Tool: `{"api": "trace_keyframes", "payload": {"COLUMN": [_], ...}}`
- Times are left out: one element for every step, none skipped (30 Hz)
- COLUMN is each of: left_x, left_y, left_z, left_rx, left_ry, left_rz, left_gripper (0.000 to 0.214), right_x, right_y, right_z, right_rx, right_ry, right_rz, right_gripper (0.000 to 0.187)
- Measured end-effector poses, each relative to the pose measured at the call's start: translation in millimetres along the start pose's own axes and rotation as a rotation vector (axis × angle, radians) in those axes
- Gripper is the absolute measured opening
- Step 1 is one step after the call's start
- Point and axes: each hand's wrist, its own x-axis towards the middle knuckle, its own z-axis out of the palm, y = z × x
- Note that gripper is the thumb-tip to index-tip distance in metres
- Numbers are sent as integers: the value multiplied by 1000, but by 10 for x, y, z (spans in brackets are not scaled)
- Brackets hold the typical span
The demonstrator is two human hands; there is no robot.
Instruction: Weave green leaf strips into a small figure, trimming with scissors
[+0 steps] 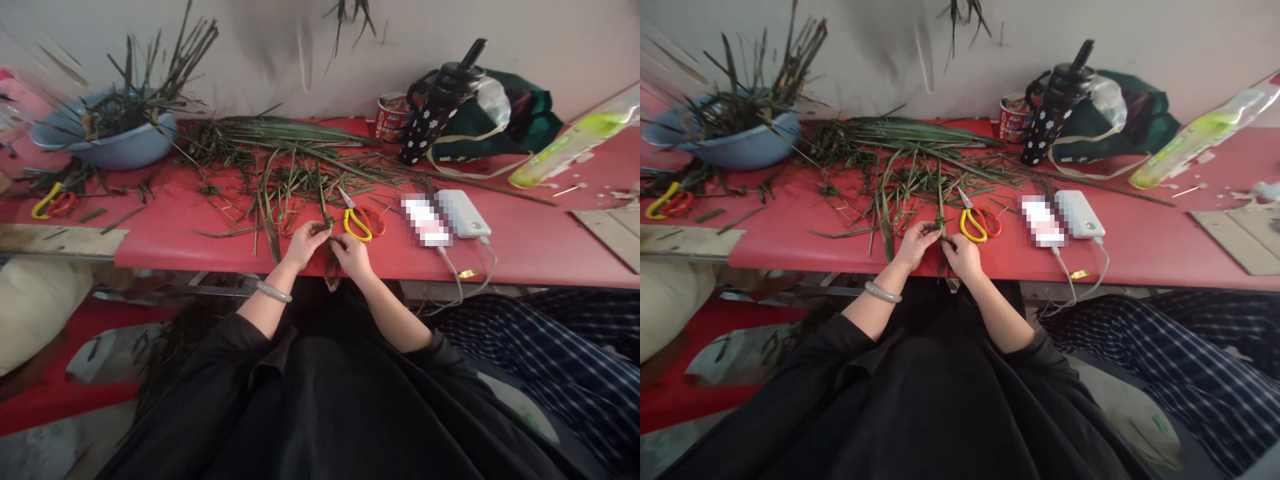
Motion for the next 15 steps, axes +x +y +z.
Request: {"api": "trace_keyframes", "payload": {"left_x": [-8,-18,-28,-39,-48,-56,-61,-64,-65,-65,-64,-63,-62,-61,-60], "left_y": [8,17,26,34,39,43,44,45,44,43,43,43,44,45,46], "left_z": [6,11,15,18,19,19,17,16,15,15,16,18,20,22,24], "left_rx": [35,75,118,155,183,201,210,215,218,218,214,207,200,196,193], "left_ry": [-22,-43,-59,-69,-74,-74,-69,-63,-57,-49,-41,-32,-26,-23,-23], "left_rz": [1,7,17,30,42,52,59,63,63,59,53,47,43,41,43], "left_gripper": [27,26,25,24,23,23,23,23,24,24,24,24,24,23,23], "right_x": [0,-1,0,1,2,3,5,6,7,7,7,6,5,4,3], "right_y": [-1,-2,-3,-2,-1,0,2,4,5,7,8,8,7,6,4], "right_z": [-4,-8,-12,-15,-16,-16,-15,-13,-10,-8,-6,-5,-5,-6,-8], "right_rx": [9,15,17,16,12,6,-1,-7,-14,-19,-24,-28,-32,-34,-34], "right_ry": [7,13,15,14,9,3,-3,-5,-6,-7,-7,-6,-6,-7,-7], "right_rz": [1,3,3,3,0,-5,-11,-16,-21,-24,-26,-28,-29,-31,-32], "right_gripper": [20,20,21,21,21,21,21,21,21,22,22,22,22,23,23]}}
